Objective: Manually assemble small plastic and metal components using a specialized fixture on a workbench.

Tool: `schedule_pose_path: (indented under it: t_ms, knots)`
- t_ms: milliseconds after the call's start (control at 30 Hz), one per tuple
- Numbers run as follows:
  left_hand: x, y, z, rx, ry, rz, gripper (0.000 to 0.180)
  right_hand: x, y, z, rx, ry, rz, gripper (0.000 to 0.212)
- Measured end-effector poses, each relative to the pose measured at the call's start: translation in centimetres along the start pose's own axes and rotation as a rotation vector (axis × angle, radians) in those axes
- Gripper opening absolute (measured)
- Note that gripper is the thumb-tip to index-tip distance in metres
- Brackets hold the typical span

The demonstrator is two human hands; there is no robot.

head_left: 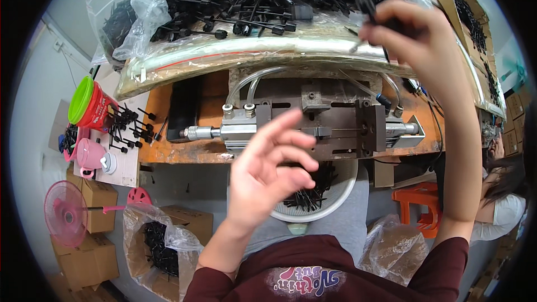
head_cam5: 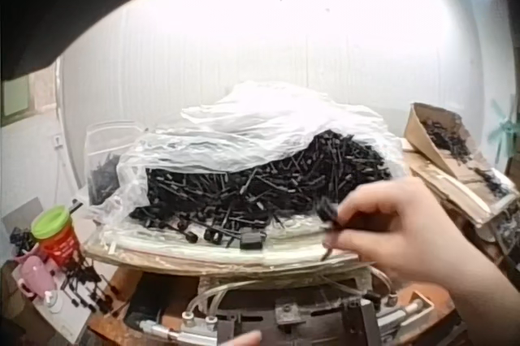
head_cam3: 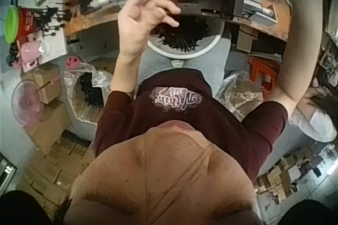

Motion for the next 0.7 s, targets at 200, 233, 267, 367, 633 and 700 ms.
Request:
schedule_pose_path:
  t_ms: [200, 233, 267, 367, 633, 700]
  knots:
    - [-0.4, 1.0, 0.2, 0.043, 0.027, -0.101, 0.059, -3.0, -4.9, -7.9, 0.016, -0.179, -0.030, 0.019]
    - [-0.5, 1.1, -0.3, 0.056, 0.044, -0.050, 0.053, -3.5, -5.0, -8.7, -0.024, -0.204, -0.013, 0.020]
    - [-0.5, 1.1, -0.7, 0.009, 0.026, -0.072, 0.044, -3.7, -4.9, -9.1, -0.043, -0.182, 0.001, 0.019]
    - [-0.3, 1.2, -1.8, -0.216, -0.015, 0.110, 0.043, -3.8, -4.5, -10.2, -0.178, -0.031, 0.140, 0.016]
    - [0.3, -2.1, -2.1, -0.474, -0.137, 0.991, 0.035, -4.2, -5.6, -14.1, -0.562, 0.317, 0.459, 0.021]
    - [0.6, -3.2, -1.8, -0.426, -0.193, 1.082, 0.032, -4.9, -5.7, -14.8, -0.510, 0.365, 0.394, 0.024]
Point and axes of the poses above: each hand's wrist, its own z-axis towards the middle knuckle, its own x-axis out of the back of the hand, y = z × x, the point moved 1 cm from there along z, towards the middle knuckle, and after that the axes turned 15 degrees about -z, right-handed, at the moved point
